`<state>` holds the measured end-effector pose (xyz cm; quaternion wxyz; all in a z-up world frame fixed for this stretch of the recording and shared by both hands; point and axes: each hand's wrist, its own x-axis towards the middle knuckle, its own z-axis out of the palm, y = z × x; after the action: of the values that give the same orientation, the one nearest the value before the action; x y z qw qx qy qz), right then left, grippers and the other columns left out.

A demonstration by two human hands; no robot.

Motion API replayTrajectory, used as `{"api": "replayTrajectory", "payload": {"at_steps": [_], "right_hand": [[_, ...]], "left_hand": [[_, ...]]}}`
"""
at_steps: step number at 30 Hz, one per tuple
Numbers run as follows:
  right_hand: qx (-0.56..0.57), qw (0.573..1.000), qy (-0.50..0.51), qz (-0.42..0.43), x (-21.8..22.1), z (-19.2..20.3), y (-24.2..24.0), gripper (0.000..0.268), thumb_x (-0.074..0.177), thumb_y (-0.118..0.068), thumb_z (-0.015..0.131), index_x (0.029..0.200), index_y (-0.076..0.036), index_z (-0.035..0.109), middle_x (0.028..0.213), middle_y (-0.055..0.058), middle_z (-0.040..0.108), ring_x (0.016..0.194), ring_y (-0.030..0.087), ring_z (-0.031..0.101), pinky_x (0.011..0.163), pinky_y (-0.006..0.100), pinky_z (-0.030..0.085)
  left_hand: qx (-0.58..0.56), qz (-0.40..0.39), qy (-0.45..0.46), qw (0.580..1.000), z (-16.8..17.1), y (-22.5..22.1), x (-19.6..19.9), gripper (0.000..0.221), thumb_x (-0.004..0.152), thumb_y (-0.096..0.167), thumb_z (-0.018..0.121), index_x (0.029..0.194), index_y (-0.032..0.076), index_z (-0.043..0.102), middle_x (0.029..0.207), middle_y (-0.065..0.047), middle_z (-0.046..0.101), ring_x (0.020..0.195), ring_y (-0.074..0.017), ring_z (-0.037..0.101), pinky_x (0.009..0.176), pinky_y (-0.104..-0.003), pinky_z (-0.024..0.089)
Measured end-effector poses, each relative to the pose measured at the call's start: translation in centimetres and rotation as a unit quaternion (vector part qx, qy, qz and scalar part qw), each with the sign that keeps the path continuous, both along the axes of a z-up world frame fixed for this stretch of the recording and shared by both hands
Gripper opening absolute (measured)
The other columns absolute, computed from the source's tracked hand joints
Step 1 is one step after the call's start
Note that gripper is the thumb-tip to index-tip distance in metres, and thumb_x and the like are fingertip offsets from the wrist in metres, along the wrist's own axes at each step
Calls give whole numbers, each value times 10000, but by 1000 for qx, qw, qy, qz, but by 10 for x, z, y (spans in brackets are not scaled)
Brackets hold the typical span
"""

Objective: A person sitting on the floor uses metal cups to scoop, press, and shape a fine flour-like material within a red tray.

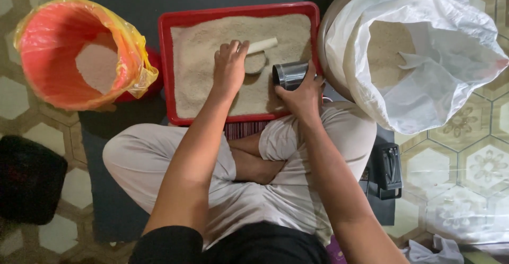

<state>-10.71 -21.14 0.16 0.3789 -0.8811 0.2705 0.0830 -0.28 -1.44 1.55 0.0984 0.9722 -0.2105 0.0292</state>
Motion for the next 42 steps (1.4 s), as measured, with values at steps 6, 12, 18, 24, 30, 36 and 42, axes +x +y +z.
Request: {"api": "replayTrajectory", "payload": {"at_steps": [6,12,18,24,30,36,42], "right_hand": [[2,1000,-1,-4,6,-17,1,1146,647,-454,864,1589,-152,285,1409,279,410,1272,527,498,964,655,502],[7,1000,9,-24,6,-19,1,1143,634,-437,867,1592,-177,302,1395,258,412,1269,503,503,962,637,509],[9,1000,1,-14,3,-8,1,1107,699,-431,868,1597,-146,287,1382,272,417,1289,508,486,942,637,506],[-8,1000,11,-3,5,-11,-1,1142,684,-464,878,1600,-149,273,1344,274,441,1265,513,505,933,643,513],[-13,1000,12,25,3,-13,-3,1144,709,-498,869,1609,-148,256,1350,261,416,1270,516,499,907,685,510],[-38,999,9,25,4,-8,-1,1125,727,-505,869,1600,-146,256,1302,244,425,1242,518,518,881,675,521],[-34,998,-48,28,1,0,2,1165,707,-417,906,1574,-38,226,1361,348,395,1142,511,527,984,556,479]], "left_hand": [[-2,-25,21,999,-6,30,-49,399,985,-12,554,1353,133,602,1227,-137,606,1147,-385,618,902,-540,528],[-96,-3,119,988,-9,51,-103,372,964,-17,516,1281,88,680,1164,-192,660,1082,-441,639,889,-536,530],[-95,81,124,984,-2,22,-93,718,926,183,754,1557,75,429,1415,-241,544,1346,-466,485,1114,-699,317],[-157,167,118,966,-21,-14,-37,1060,802,364,920,1574,2,290,1493,-261,452,1401,-445,454,1099,-653,434],[-149,177,88,969,-58,-23,-22,1120,661,403,952,1516,-35,377,1389,-233,541,1256,-429,588,962,-602,552],[-308,199,11,930,-58,-10,-16,1045,633,416,945,1478,11,482,1292,-197,608,1189,-410,648,969,-560,571],[-355,196,-118,907,23,29,-6,1066,837,369,964,1597,199,236,1399,-122,486,1229,-268,655,973,-368,724]]}}
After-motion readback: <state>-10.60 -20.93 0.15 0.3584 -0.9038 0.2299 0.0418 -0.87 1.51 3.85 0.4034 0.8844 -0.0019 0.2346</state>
